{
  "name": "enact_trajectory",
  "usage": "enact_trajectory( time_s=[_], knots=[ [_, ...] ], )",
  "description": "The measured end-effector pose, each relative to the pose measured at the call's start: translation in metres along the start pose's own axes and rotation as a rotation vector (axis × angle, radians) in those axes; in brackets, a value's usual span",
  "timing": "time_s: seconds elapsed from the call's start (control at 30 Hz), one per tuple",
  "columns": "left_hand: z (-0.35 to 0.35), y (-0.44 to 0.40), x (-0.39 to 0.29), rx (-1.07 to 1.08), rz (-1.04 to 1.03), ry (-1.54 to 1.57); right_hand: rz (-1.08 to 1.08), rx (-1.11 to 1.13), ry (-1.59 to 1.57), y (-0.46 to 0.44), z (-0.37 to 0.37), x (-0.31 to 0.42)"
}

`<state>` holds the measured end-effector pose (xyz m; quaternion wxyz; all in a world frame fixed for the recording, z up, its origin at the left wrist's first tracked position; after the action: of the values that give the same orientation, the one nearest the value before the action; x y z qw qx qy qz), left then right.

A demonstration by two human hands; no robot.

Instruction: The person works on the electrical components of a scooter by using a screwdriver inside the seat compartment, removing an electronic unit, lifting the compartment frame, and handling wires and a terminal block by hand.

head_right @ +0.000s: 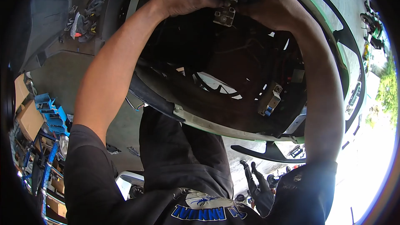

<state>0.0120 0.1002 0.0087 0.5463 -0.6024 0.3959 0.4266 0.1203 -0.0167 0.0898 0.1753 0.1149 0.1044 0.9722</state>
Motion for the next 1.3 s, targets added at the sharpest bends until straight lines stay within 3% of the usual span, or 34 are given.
enact_trajectory(
  time_s=[0.07,0.17,0.23,0.27,0.4,0.6,0.7,0.8,0.83,0.9,0.93,0.97,1.0,1.07,1.1,1.13,1.2,1.23,1.27,1.3],
  knots=[
    [-0.006,0.001,0.002,-0.039,-0.008,-0.025,-0.359,0.151,-0.025,-0.003,-0.003,-0.005],
    [-0.009,0.001,-0.008,-0.3,-0.132,0.088,-0.305,0.322,-0.24,-0.013,-0.01,-0.002],
    [-0.009,0.001,0.012,-0.155,-0.065,-0.093,-0.386,0.273,-0.109,-0.011,-0.003,0.005],
    [-0.017,0.001,0.028,-0.229,-0.033,-0.124,-0.395,0.317,-0.198,-0.011,-0.007,-0.001],
    [-0.019,0.002,0.019,-0.069,0.285,-0.285,-0.401,0.501,-0.392,-0.01,-0.028,-0.035],
    [-0.02,0.005,0.01,-0.238,0.191,-0.265,-0.4,0.466,-0.356,-0.008,-0.017,-0.022],
    [-0.024,0.004,0.017,-0.291,0.185,-0.207,-0.387,0.602,-0.486,-0.007,-0.032,-0.043],
    [-0.016,0.005,0.007,-0.313,0.179,-0.117,-0.263,0.47,-0.327,-0.007,-0.03,-0.047],
    [-0.015,0.004,0.002,-0.197,0.267,-0.087,-0.354,0.56,-0.326,-0.01,-0.026,-0.038],
    [-0.009,0.019,-0.025,-0.044,0.268,-0.436,-0.338,0.511,-0.392,-0.002,-0.031,-0.038],
    [0.0,0.046,-0.062,-0.008,0.17,-0.801,-0.337,0.465,-0.445,0.005,-0.031,-0.04],
    [0.031,0.069,-0.101,-0.065,0.135,-0.636,-0.347,0.507,-0.475,0.004,-0.031,-0.037],
    [0.068,0.081,-0.135,0.028,0.207,-0.288,-0.352,0.511,-0.486,0.005,-0.03,-0.039],
    [0.125,0.137,-0.156,-0.323,0.047,0.1,-0.323,0.511,-0.377,0.007,-0.031,-0.04],
    [0.148,0.182,-0.147,-0.617,0.136,0.197,-0.312,0.51,-0.346,0.008,-0.033,-0.039],
    [0.171,0.219,-0.137,-0.81,0.334,0.099,-0.221,0.468,-0.363,0.01,-0.032,-0.036],
    [0.196,0.305,-0.077,-0.765,0.771,-0.3,-0.127,0.429,-0.381,0.016,-0.031,-0.036],
    [0.194,0.325,-0.058,-0.699,0.915,-0.447,-0.232,0.486,-0.389,0.018,-0.034,-0.044],
    [0.193,0.339,-0.038,-0.625,1.053,-0.594,-0.283,0.514,-0.393,0.019,-0.034,-0.046],
    [0.189,0.351,-0.014,-0.627,1.054,-0.594,-0.335,0.542,-0.395,0.02,-0.034,-0.048]
  ],
)
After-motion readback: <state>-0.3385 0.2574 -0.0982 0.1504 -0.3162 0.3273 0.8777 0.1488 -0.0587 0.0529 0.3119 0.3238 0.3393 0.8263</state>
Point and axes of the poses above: each hand's wrist, its own y-axis away from the middle knuckle, its own z-axis out of the back of the hand, x = y × z, the point moved 5 cm from there along -y, towards the middle knuckle, and after that the axes turned 11 degrees about -z, right-handed, at the moved point
